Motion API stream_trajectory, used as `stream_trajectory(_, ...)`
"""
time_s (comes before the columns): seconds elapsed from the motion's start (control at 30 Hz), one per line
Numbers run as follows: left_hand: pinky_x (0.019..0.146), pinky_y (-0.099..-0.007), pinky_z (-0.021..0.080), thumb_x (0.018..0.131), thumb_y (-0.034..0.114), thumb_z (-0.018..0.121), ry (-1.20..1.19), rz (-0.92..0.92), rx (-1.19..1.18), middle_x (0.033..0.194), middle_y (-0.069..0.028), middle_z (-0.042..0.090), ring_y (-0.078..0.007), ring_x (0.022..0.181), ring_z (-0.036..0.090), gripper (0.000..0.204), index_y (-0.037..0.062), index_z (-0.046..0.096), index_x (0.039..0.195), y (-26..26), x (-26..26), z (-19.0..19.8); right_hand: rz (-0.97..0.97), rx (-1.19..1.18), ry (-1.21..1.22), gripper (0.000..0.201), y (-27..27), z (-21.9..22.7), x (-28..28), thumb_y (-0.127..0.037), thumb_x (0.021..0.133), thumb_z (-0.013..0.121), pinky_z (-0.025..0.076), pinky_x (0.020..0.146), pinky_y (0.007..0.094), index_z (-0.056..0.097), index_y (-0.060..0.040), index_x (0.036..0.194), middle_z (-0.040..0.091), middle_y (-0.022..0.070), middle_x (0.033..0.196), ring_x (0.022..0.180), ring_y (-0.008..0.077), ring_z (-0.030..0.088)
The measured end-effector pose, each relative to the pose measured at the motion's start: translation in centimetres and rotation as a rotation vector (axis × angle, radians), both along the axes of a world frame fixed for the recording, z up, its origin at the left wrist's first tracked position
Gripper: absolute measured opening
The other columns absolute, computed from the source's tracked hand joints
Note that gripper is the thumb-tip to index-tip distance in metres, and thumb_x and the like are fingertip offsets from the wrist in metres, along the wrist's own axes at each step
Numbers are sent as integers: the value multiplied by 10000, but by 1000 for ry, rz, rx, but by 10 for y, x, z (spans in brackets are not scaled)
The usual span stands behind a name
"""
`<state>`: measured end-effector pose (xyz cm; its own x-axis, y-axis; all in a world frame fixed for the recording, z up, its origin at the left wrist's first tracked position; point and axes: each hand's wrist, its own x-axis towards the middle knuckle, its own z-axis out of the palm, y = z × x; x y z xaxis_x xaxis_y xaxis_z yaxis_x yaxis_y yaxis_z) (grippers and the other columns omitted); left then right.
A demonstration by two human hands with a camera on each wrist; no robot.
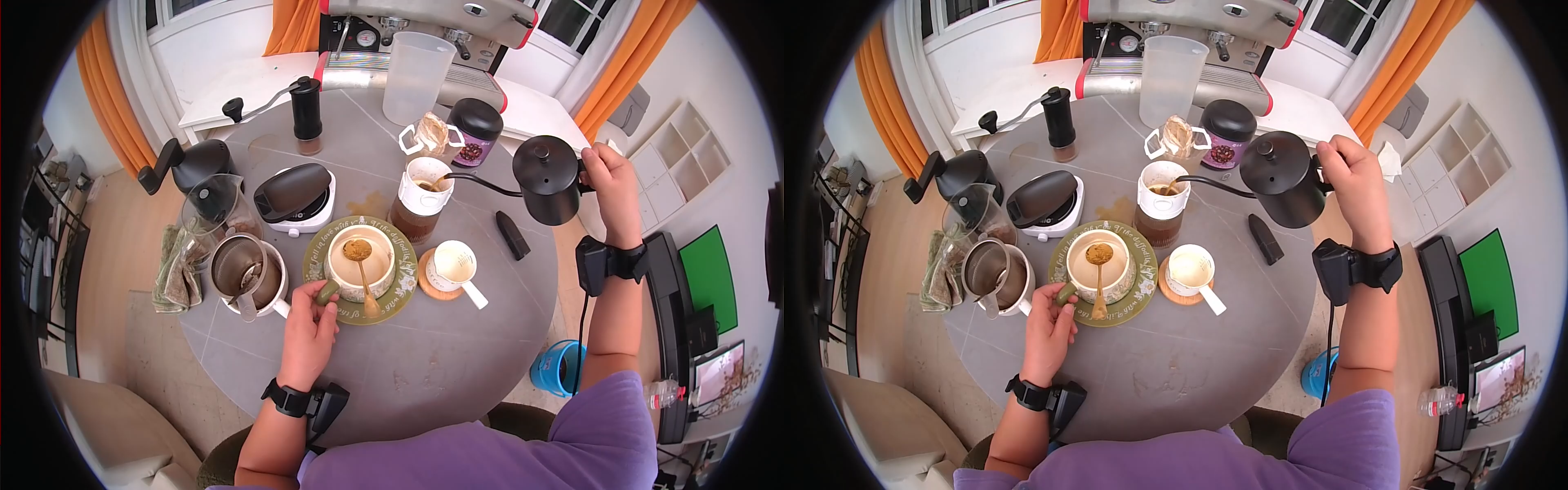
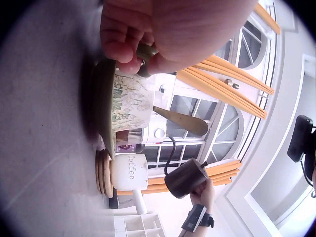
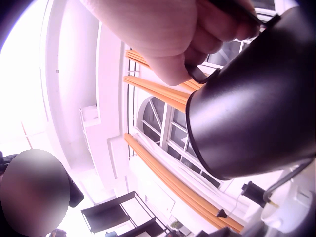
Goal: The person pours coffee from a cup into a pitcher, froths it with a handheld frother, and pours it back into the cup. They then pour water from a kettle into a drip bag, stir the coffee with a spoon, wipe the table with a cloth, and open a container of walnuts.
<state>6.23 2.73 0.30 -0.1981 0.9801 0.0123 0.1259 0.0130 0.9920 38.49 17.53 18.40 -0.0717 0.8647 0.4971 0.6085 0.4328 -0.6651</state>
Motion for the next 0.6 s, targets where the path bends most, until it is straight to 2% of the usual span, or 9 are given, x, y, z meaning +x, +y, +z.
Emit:
stream_trajectory(0.3, 511, -208, 432, 857, 16, 481, 10, -4, -5, 910, -61, 571, -74, 592, 497, 274, -4, 390, 1114, 0, -1, 0, 10, 9, 95, 313, 14, -9, -7, -188, 856, 526, 316, 496, 225, 437, -19, 608, 397, -24, 550, 532, 55, 367)
stream_trajectory(0.6, 512, -208, 431, 856, 12, 480, -9, -8, 4, 920, -66, 566, -75, 592, 495, 273, -7, 387, 1113, 0, -1, -1, -54, 40, 11, 312, 14, -7, 10, -196, 852, 531, 306, 487, 226, 446, -16, 611, 393, -24, 546, 526, 55, 360)
